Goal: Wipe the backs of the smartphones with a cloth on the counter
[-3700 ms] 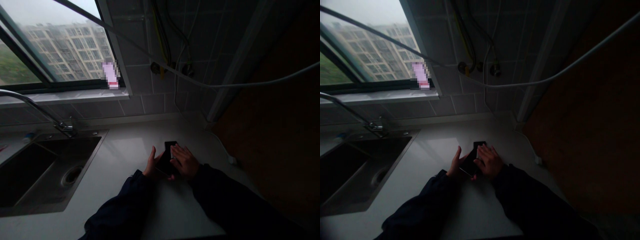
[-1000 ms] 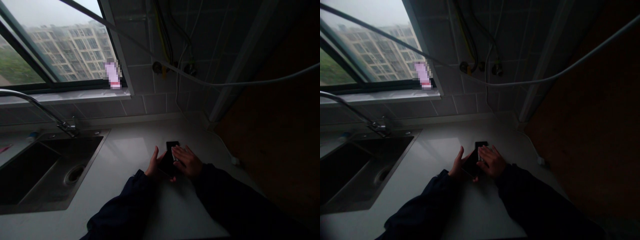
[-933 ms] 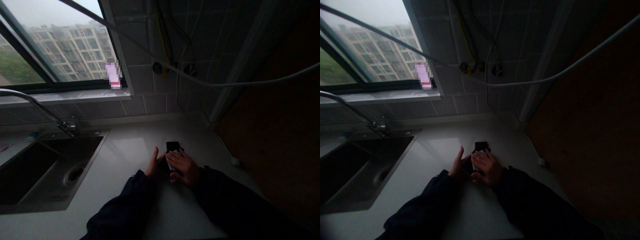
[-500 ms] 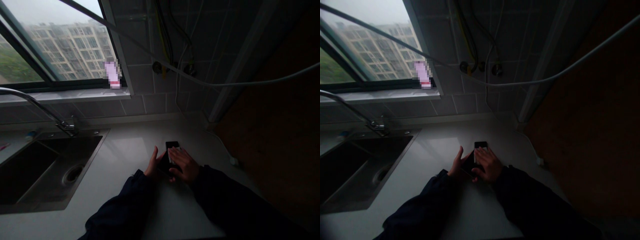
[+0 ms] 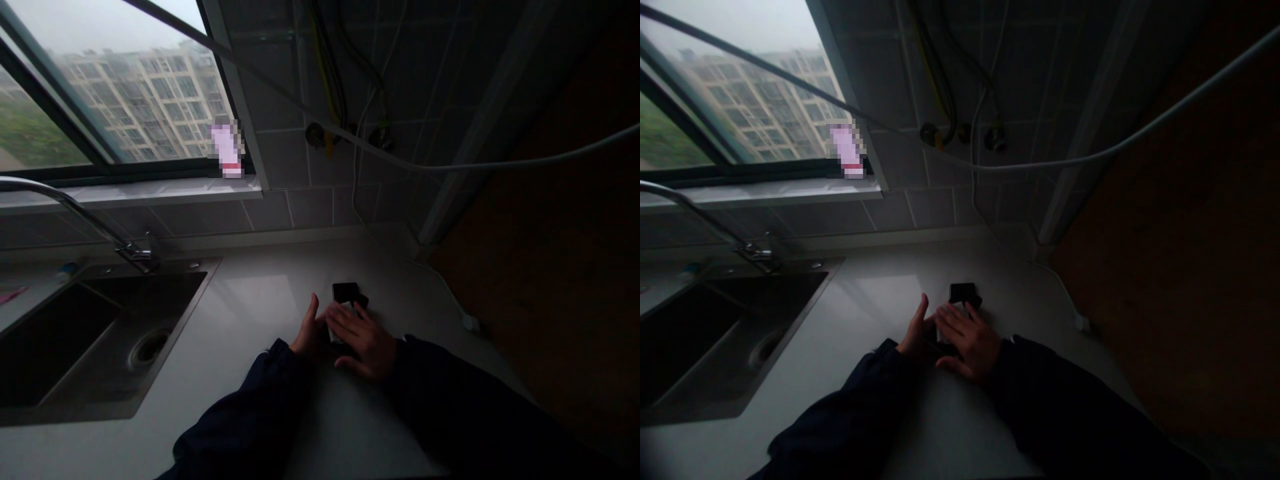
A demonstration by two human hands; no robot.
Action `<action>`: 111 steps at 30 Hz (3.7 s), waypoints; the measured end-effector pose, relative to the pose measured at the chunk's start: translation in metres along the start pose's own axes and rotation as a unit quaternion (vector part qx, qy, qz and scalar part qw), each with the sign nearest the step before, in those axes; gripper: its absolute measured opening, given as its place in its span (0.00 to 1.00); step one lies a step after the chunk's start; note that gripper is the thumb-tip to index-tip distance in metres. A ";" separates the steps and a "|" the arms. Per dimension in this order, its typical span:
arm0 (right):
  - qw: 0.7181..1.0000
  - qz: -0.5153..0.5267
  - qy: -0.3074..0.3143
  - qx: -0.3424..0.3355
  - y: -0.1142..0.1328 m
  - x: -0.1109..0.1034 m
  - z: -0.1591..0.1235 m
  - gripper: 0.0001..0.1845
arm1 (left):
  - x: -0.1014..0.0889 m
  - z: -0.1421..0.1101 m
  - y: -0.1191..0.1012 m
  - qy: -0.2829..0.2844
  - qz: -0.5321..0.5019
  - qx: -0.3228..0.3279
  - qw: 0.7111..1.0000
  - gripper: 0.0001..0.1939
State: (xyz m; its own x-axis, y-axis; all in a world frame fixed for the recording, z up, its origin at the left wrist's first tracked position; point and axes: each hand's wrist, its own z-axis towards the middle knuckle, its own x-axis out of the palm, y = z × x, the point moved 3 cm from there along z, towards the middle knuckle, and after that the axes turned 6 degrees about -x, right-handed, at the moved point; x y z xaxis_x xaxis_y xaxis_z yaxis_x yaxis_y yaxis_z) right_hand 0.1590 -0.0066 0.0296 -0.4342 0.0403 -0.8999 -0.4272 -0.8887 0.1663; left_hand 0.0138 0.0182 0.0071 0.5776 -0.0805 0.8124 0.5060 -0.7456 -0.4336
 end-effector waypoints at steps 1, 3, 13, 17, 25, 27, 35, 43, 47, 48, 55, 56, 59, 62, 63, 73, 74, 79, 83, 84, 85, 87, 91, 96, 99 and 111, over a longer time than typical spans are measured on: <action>1.000 0.013 0.000 -0.027 0.010 0.001 0.001 0.43 | -0.003 0.001 0.000 -0.025 -0.009 0.005 1.000 0.42; 0.998 0.033 0.000 -0.060 0.022 0.002 0.001 0.42 | -0.007 0.004 0.000 -0.053 -0.021 0.007 0.998 0.42; 0.996 -0.027 -0.010 0.082 -0.029 -0.003 -0.005 0.35 | 0.008 -0.002 0.002 0.112 0.008 -0.009 0.994 0.44; 0.998 -0.032 -0.003 0.053 -0.012 -0.001 -0.002 0.43 | 0.001 0.000 0.003 0.056 0.012 -0.004 0.998 0.45; 0.996 0.038 0.036 -0.074 0.025 -0.003 0.002 0.44 | -0.006 0.001 0.001 -0.055 0.002 0.005 0.998 0.45; 0.995 0.043 0.035 -0.081 0.020 -0.006 0.001 0.42 | -0.007 0.002 0.001 -0.040 -0.001 0.002 0.999 0.45; 0.997 -0.038 0.006 0.067 -0.036 -0.004 -0.009 0.34 | -0.001 0.002 0.004 0.117 0.016 -0.038 0.992 0.47; 0.999 -0.026 -0.016 -0.028 0.015 0.014 -0.003 0.44 | -0.007 0.003 0.002 -0.012 0.009 -0.017 1.000 0.47; 0.999 -0.010 0.005 -0.050 0.007 0.010 -0.004 0.41 | -0.006 0.003 0.002 -0.015 0.009 -0.026 1.000 0.48; 0.999 -0.018 0.002 -0.027 -0.003 0.009 -0.005 0.40 | -0.004 0.002 0.003 0.007 0.010 -0.029 1.000 0.48; 0.994 -0.054 -0.032 0.092 -0.027 0.005 -0.009 0.39 | 0.001 0.000 0.003 0.099 0.023 -0.031 0.994 0.46; 0.996 -0.044 -0.031 0.066 -0.018 0.006 -0.008 0.40 | -0.002 0.001 0.002 0.070 0.012 -0.026 0.997 0.47; 0.999 0.003 0.001 -0.038 0.009 0.007 -0.004 0.43 | -0.008 0.004 0.002 -0.018 -0.010 -0.018 1.000 0.46; 0.998 0.022 0.021 -0.063 0.009 0.004 -0.004 0.41 | -0.009 0.004 0.003 -0.025 -0.016 -0.020 0.999 0.46; 0.998 0.019 0.021 -0.048 0.003 0.002 -0.005 0.40 | -0.007 0.004 0.003 -0.009 -0.013 -0.024 1.000 0.46; 0.991 -0.069 -0.023 0.112 -0.028 0.005 -0.009 0.39 | 0.000 0.000 0.003 0.108 0.027 -0.032 0.993 0.46; 0.994 -0.059 -0.022 0.089 -0.019 0.006 -0.007 0.40 | -0.002 0.001 0.003 0.082 0.024 -0.033 0.996 0.47; 0.999 0.005 0.008 -0.047 0.013 0.008 -0.002 0.41 | -0.010 0.002 0.003 -0.053 0.011 -0.028 0.998 0.47; 1.000 -0.019 0.000 0.005 -0.011 0.003 -0.005 0.36 | -0.004 0.001 0.004 0.025 0.019 -0.028 0.999 0.48; 0.999 -0.030 -0.004 0.035 -0.020 0.002 -0.007 0.35 | -0.001 0.001 0.004 0.060 0.028 -0.029 0.997 0.48; 0.997 -0.041 -0.009 0.065 -0.029 0.001 -0.008 0.34 | 0.002 0.000 0.003 0.095 0.037 -0.030 0.994 0.48; 0.992 -0.056 -0.020 0.111 -0.038 0.000 -0.010 0.33 | 0.007 -0.002 0.003 0.137 0.047 -0.030 0.989 0.46; 0.998 -0.031 -0.027 0.055 -0.015 0.008 -0.007 0.37 | 0.004 -0.002 0.002 0.051 0.031 -0.024 0.998 0.47; 0.998 0.007 -0.002 -0.056 0.007 0.014 -0.005 0.38 | -0.003 0.000 0.002 -0.052 0.023 -0.009 0.998 0.47; 1.000 -0.021 -0.008 0.002 -0.021 0.007 -0.008 0.33 | 0.003 -0.001 0.002 0.023 0.027 -0.016 0.999 0.48; 0.999 -0.038 -0.026 -0.015 -0.001 0.004 -0.003 0.34 | -0.007 0.000 0.005 0.033 0.029 -0.039 0.998 0.50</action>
State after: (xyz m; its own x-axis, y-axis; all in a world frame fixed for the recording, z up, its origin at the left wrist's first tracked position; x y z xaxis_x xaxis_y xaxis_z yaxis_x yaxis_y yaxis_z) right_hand 0.1600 -0.0067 0.0248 -0.4432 0.1312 -0.8868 -0.4360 -0.8959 0.0854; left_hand 0.0121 0.0149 -0.0007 0.5598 -0.1666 0.8117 0.4192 -0.7880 -0.4509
